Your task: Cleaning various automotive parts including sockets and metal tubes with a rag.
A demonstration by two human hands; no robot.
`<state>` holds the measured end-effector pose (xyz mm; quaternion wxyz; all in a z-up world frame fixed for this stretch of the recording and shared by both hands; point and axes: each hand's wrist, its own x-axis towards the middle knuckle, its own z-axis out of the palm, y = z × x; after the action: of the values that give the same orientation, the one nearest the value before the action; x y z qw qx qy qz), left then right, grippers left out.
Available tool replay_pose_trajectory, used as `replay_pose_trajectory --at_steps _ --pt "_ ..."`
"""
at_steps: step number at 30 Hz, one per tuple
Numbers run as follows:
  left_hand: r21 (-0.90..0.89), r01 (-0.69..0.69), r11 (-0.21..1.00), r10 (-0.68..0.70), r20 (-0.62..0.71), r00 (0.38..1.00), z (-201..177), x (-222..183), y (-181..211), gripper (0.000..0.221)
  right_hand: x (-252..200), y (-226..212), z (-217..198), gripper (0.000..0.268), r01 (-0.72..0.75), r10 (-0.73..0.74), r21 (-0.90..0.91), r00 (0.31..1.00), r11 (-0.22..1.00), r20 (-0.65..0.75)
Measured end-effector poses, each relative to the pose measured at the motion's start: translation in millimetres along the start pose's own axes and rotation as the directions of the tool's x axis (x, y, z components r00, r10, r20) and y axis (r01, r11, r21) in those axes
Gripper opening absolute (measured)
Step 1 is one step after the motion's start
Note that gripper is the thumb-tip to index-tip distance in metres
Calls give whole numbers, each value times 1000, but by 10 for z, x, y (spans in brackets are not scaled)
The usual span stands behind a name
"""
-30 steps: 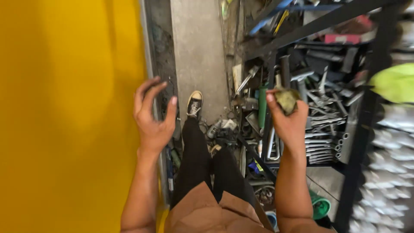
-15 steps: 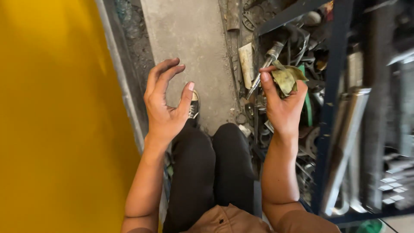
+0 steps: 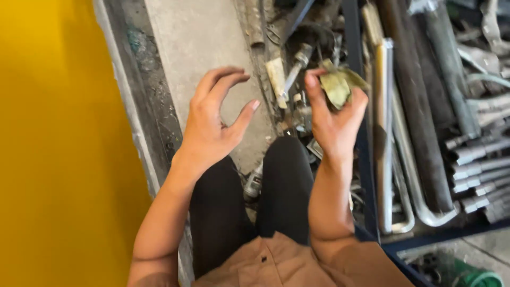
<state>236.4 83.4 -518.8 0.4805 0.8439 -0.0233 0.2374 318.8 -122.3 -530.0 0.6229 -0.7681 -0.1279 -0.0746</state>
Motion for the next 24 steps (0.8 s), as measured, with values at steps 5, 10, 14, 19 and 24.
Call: replay_pose_trajectory --at_steps 5,10,14,19,24 --pt "-3 -98 995 98 56 994 349 22 246 39 -207 -134 -199 14 110 -110 -15 994 994 -16" --pt "-52 -188 981 193 120 974 677 154 463 42 -520 -263 -524 19 149 -157 -104 984 983 -81" --pt "-24 -272 962 271 187 944 1118 185 447 40 -681 -346 -728 33 97 -231 -441 937 892 -262" --pt "-55 -257 965 263 187 947 1404 32 187 38 -808 -179 -963 62 -40 -163 -693 961 720 -225" --pt "-243 -214 946 249 124 961 1350 178 237 27 -804 127 -1032 66 -124 -157 -723 938 680 -309"
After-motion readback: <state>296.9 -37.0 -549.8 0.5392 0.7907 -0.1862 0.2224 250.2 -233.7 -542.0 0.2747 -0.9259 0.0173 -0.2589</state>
